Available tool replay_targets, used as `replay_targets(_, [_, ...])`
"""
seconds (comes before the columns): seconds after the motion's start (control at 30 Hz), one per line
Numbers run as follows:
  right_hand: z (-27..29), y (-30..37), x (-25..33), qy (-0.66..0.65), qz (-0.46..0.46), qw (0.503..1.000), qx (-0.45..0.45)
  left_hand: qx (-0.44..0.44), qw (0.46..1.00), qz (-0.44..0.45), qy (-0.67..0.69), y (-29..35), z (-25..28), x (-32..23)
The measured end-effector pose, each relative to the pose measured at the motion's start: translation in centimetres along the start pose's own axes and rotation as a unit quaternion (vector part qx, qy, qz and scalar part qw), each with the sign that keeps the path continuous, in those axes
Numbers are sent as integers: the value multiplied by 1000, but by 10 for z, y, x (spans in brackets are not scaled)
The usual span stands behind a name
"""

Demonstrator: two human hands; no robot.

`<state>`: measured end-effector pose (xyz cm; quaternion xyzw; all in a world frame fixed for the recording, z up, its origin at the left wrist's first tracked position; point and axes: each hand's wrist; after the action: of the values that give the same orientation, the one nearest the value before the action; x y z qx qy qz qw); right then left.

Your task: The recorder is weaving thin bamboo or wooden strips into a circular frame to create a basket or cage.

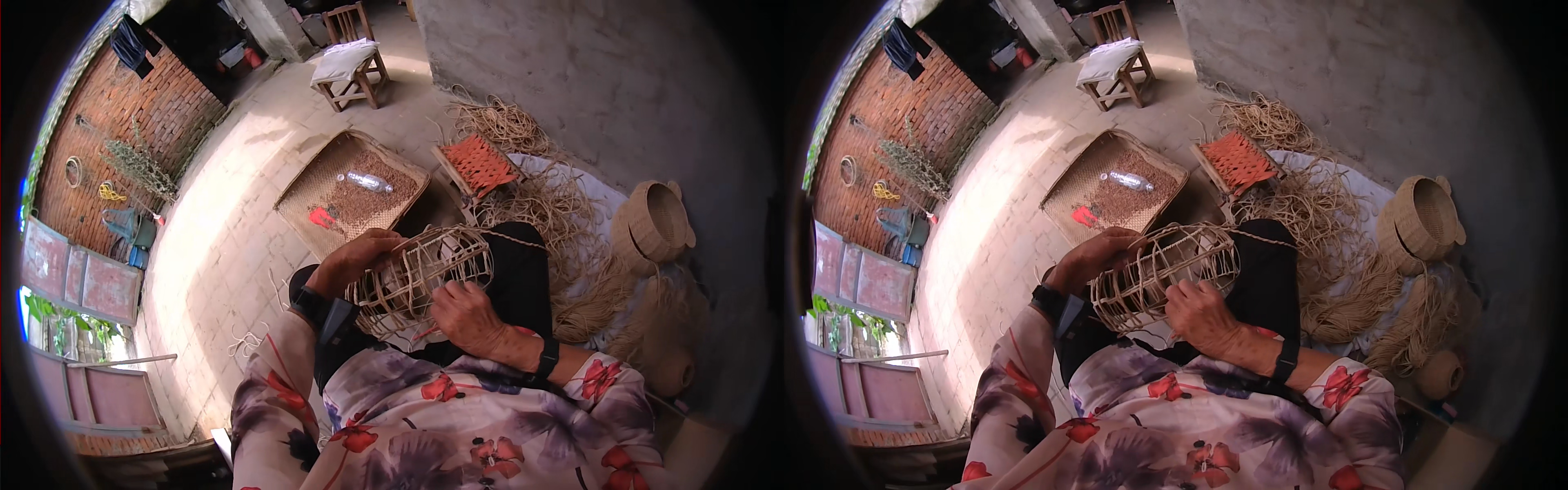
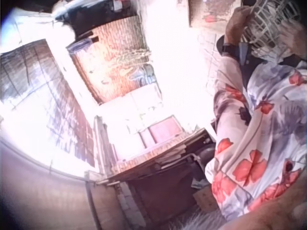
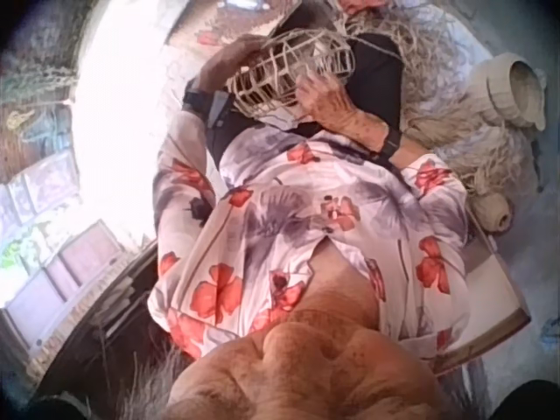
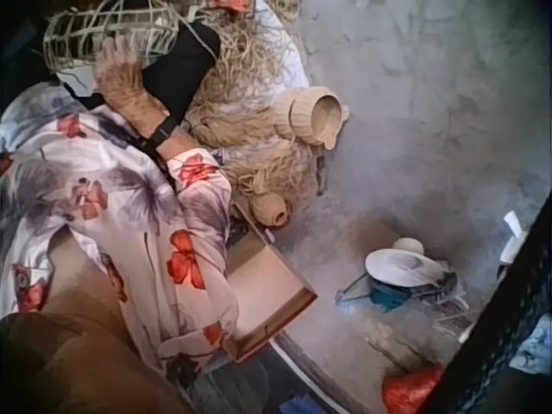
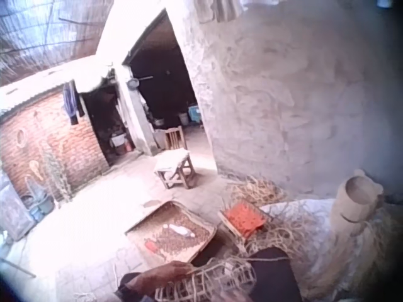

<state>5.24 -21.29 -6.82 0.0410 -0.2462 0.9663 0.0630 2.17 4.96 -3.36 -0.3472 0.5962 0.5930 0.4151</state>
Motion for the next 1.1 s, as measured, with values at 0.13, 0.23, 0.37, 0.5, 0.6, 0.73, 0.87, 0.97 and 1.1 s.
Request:
replay_targets(0.13, [3, 0, -10, -11, 32, 999, -5, -53, 982, -156, -97, 13, -14, -10])
replay_targets(0.23, [10, -6, -21, -56, 67, 994, -72, -104, 929, -296, -198, 18, -8, 1])
replay_targets(0.37, [43, -24, -34, -3, 90, 976, -197, -61, 986, 12, 154, 23, 13, -9])
replay_targets(0.5, [68, -23, -24, -193, 45, 970, -142, -142, 967, -21, 210, 25, 17, -17])
replay_targets(0.6, [69, -4, -29, -191, -40, 978, -76, -177, 962, -62, 197, 34, 27, -30])
replay_targets(0.73, [83, 32, -59, -162, -212, 959, -97, -225, 957, -127, 135, 54, 50, -51])
replay_targets(0.87, [72, 120, -130, -99, -376, 914, -116, -306, 917, -161, 198, 85, 94, -61])
replay_targets(0.97, [53, 285, -224, -172, -549, 808, -128, -277, 910, -189, 243, 80, 121, -65])
replay_targets(1.1, [81, 303, -230, -122, -644, 754, -46, -389, 892, -223, 53, 89, 98, -58])
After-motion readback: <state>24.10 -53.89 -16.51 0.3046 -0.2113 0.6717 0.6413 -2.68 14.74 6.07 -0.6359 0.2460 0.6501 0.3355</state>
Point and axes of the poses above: each hand's wrist, its own y-axis away from the middle knuckle, its own z-axis out of the back of the hand, x = y × z, and after that the axes turned 2 degrees about -z, right-handed
